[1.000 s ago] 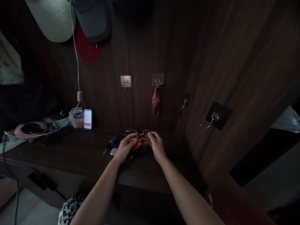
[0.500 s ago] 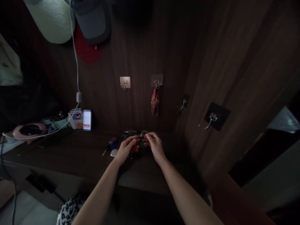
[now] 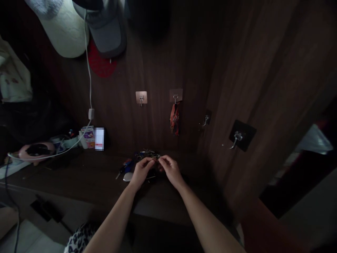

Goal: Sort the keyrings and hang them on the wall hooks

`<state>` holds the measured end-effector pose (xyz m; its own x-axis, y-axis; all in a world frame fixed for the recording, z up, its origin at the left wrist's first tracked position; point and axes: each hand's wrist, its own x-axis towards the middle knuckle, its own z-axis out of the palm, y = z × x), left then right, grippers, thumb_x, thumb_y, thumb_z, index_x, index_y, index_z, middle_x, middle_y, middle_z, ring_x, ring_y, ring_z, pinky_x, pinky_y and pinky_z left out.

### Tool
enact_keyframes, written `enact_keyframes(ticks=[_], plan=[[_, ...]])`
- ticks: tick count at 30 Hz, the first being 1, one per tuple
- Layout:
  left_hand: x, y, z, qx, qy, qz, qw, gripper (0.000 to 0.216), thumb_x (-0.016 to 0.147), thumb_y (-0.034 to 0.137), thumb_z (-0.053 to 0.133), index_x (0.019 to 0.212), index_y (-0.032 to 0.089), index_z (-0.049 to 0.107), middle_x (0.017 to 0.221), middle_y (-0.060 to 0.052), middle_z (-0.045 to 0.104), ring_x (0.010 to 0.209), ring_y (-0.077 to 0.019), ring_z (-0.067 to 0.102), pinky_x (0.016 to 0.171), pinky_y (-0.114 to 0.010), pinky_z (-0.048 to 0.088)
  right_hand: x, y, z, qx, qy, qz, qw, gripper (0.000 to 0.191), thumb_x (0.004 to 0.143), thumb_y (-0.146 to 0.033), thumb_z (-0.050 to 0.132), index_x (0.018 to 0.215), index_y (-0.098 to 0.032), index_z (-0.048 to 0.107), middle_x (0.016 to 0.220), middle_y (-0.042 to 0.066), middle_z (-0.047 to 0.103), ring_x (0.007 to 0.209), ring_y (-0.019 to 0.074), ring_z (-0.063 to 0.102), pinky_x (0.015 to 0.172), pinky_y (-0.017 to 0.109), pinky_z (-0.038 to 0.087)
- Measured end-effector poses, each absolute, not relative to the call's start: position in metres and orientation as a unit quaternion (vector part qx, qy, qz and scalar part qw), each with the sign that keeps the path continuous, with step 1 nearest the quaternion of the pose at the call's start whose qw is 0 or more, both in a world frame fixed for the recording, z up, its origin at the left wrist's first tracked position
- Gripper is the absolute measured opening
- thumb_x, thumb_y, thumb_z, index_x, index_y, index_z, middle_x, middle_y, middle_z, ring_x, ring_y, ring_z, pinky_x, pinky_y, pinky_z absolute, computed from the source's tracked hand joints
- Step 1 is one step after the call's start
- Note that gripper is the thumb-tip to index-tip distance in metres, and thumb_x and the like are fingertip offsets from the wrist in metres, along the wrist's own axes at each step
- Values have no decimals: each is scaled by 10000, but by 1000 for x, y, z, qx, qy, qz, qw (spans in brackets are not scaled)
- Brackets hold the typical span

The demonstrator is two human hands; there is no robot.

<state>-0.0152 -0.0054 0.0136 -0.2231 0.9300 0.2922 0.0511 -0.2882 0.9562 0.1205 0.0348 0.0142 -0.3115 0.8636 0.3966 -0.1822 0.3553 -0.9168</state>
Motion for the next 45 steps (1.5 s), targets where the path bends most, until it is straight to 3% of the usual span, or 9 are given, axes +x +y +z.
enact_keyframes(ticks=[3,7,12,17,26,34,40,45], plan=[[-21,-4,12,457,456,658,387,299,675,434,645,796,160,636,778,-3,643,695,-114,571,631,-213,444,124,38,15,-291,-620,486,543,278,764,-468,523,746,-195,567,696,16,637,590,137,587,497,220,424],[-34,0,21,382,412,725,398,323,585,448,712,685,151,635,935,-32,658,808,-141,601,679,-221,455,132,48,15,-333,-576,453,594,293,755,-470,524,729,-181,559,660,26,631,547,128,564,505,222,413],[-53,10,48,366,412,738,390,350,562,427,727,788,168,660,870,-32,682,847,-158,618,720,-239,468,138,57,12,-360,-544,446,612,307,721,-485,533,688,-181,551,611,21,616,499,121,539,477,221,398],[-66,33,74,415,474,697,344,303,655,405,651,833,161,632,931,-70,674,784,-149,636,578,-210,462,138,60,8,-371,-545,452,601,302,708,-478,529,663,-179,543,585,10,601,464,108,516,458,215,388],[-70,74,112,467,524,684,197,172,702,249,594,833,165,520,919,-46,653,641,-88,590,570,-204,433,135,57,3,-354,-597,429,579,307,768,-470,479,708,-175,545,608,23,600,492,121,527,479,222,401],[-67,106,158,459,487,735,105,240,774,196,527,951,196,364,873,-37,668,557,-60,545,543,-186,403,134,57,1,-347,-616,411,575,318,787,-478,469,708,-179,545,595,25,600,492,126,534,480,226,421],[-60,118,185,470,431,766,83,208,791,180,502,953,195,373,859,-38,667,612,-75,588,553,-183,424,132,55,1,-345,-634,403,563,322,793,-482,459,695,-186,539,584,17,595,496,125,539,483,225,429],[-57,127,190,427,472,768,68,194,788,158,510,940,176,391,774,-31,653,555,-74,569,485,-166,402,132,55,1,-348,-637,405,556,340,789,-502,456,695,-186,538,590,21,600,504,128,550,479,222,438]])
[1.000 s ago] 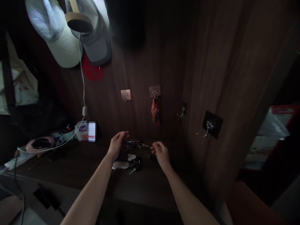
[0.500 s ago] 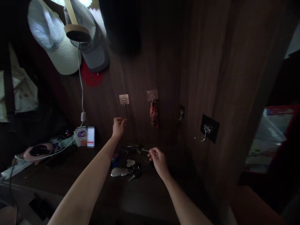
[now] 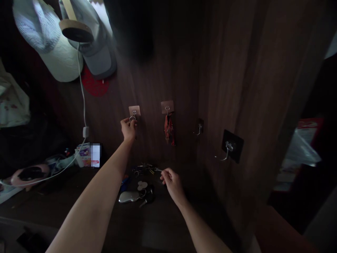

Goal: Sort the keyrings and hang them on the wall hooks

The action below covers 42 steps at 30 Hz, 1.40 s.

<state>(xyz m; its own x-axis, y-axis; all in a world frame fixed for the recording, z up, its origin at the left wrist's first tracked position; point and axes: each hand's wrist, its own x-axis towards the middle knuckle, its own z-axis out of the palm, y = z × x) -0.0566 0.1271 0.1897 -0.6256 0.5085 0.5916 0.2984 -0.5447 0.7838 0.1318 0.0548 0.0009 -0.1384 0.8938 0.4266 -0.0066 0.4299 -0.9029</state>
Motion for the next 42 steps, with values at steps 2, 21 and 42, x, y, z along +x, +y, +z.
enact_keyframes(ticks=[2,21,42], plan=[[-56,130,188,419,492,760,72,184,789,156,513,932,173,398,761,-27,650,548,-70,568,476,-159,405,132,55,1,-347,-636,406,557,350,788,-513,451,699,-185,538,593,23,600,505,128,550,476,220,441],[-72,123,120,449,538,691,177,274,782,358,528,952,145,508,805,-63,673,738,-134,648,749,-281,476,130,58,-3,-346,-635,413,553,301,794,-460,460,704,-183,538,591,15,590,495,120,531,487,225,425],[-96,35,20,428,675,595,81,207,764,249,491,959,207,544,874,-38,663,820,-174,621,698,-274,465,130,55,0,-364,-654,383,541,339,771,-508,471,705,-188,562,600,36,623,490,141,554,484,235,428]])
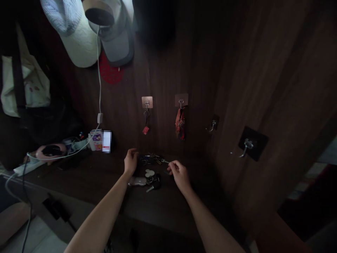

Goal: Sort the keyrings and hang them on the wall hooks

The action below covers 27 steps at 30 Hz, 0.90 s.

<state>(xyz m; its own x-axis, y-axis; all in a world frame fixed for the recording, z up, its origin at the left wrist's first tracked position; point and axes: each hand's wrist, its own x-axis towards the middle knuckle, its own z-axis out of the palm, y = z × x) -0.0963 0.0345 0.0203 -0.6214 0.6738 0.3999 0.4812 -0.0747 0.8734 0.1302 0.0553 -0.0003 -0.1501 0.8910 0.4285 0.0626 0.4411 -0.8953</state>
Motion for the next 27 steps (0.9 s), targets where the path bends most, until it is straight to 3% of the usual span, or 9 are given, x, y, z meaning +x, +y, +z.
enact_keyframes(ticks=[9,18,23,27], plan=[[-86,13,17,526,755,382,-86,267,830,180,382,1012,227,572,1003,-59,662,951,-218,587,833,-344,395,131,54,0,-363,-661,376,538,338,774,-510,472,703,-192,562,598,35,625,486,142,558,477,234,431],[-82,13,14,588,771,229,-93,288,826,199,403,1014,250,615,1019,-71,640,990,-254,525,806,-355,378,130,55,-1,-359,-662,384,534,341,767,-519,470,700,-197,558,605,29,627,491,140,559,495,237,430],[-83,15,12,609,759,215,-80,242,806,247,469,998,268,616,1017,-62,626,996,-254,512,806,-354,377,130,55,-2,-365,-664,380,530,330,776,-500,466,693,-195,560,604,26,629,486,135,555,499,234,423],[-81,13,11,630,738,230,-68,167,808,292,476,869,238,621,941,-49,641,946,-233,535,803,-339,372,130,55,-2,-365,-669,374,529,323,786,-491,460,702,-194,557,614,30,630,496,137,561,502,234,428]])
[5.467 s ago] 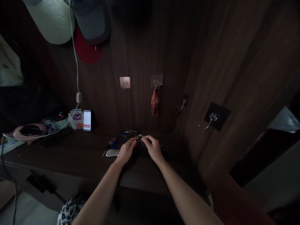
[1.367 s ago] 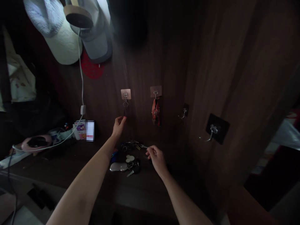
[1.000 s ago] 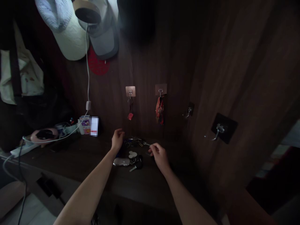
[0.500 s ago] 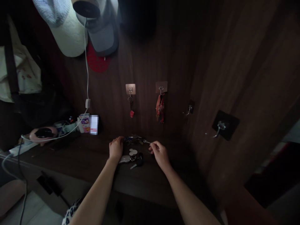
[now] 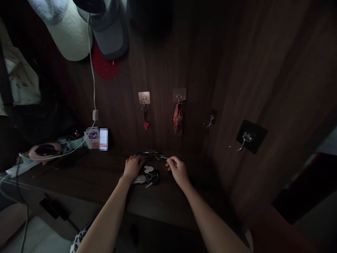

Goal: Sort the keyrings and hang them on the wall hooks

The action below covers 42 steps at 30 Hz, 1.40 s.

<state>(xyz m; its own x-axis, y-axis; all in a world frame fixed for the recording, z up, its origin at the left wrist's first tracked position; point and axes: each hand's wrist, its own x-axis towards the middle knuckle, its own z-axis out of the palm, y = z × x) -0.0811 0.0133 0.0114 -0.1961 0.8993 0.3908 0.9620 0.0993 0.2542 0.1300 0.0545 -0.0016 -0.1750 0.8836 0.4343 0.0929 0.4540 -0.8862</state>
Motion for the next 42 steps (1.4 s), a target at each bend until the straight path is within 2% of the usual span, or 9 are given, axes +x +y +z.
enact_keyframes(ticks=[4,10,16,22,27,31,34,39,42], plan=[[-80,12,13,-634,-704,-317,44,190,815,336,454,815,231,612,842,-35,658,859,-206,574,779,-308,381,130,54,-1,-361,-670,369,534,312,790,-480,460,702,-195,552,613,31,628,503,138,563,497,230,429],[-71,17,21,-527,-674,-510,-92,181,735,360,520,711,202,605,673,-1,636,672,-161,589,623,-239,409,128,55,-1,-357,-668,375,535,300,792,-470,452,690,-200,538,591,18,605,520,141,564,499,227,433],[-41,22,30,-401,-558,-630,-362,206,716,360,576,775,164,550,572,11,593,498,-117,568,447,-191,379,129,56,-2,-363,-669,368,534,266,802,-430,451,692,-204,538,599,8,609,502,133,557,513,236,428],[-18,22,31,-300,-425,-661,-541,135,734,231,625,795,146,539,756,-53,667,657,-135,651,638,-243,508,130,55,-1,-354,-655,374,554,258,791,-426,482,872,-207,591,712,24,646,603,151,592,566,255,462],[-14,21,22,-282,-374,-662,-585,54,783,175,577,792,138,539,800,-72,680,767,-163,666,709,-265,513,129,51,2,-316,-695,364,533,347,717,-348,612,1043,-233,582,820,12,666,689,148,599,660,268,479],[-14,19,18,-312,-353,-647,-600,82,778,195,598,805,133,552,826,-80,683,802,-176,661,751,-289,503,129,49,6,-278,-716,333,547,178,761,-284,562,914,-236,640,863,15,674,786,166,612,729,281,467],[-13,16,17,-335,-347,-635,-603,108,766,213,618,802,132,556,840,-79,685,773,-165,660,744,-284,501,131,50,7,-285,-710,315,561,157,792,-249,509,857,-228,651,822,17,673,779,168,613,729,283,467],[-13,14,19,-347,-346,-633,-599,125,768,232,619,805,129,558,811,-75,681,745,-149,655,717,-255,498,131,51,4,-266,-733,271,565,339,726,-90,494,991,-253,629,888,23,629,775,153,590,714,282,479],[-13,14,18,-338,-354,-641,-591,124,755,228,635,797,138,560,757,-42,669,681,-120,645,672,-226,492,130,50,2,-248,-756,236,558,371,716,-75,508,989,-288,642,977,37,572,818,155,572,711,290,487]])
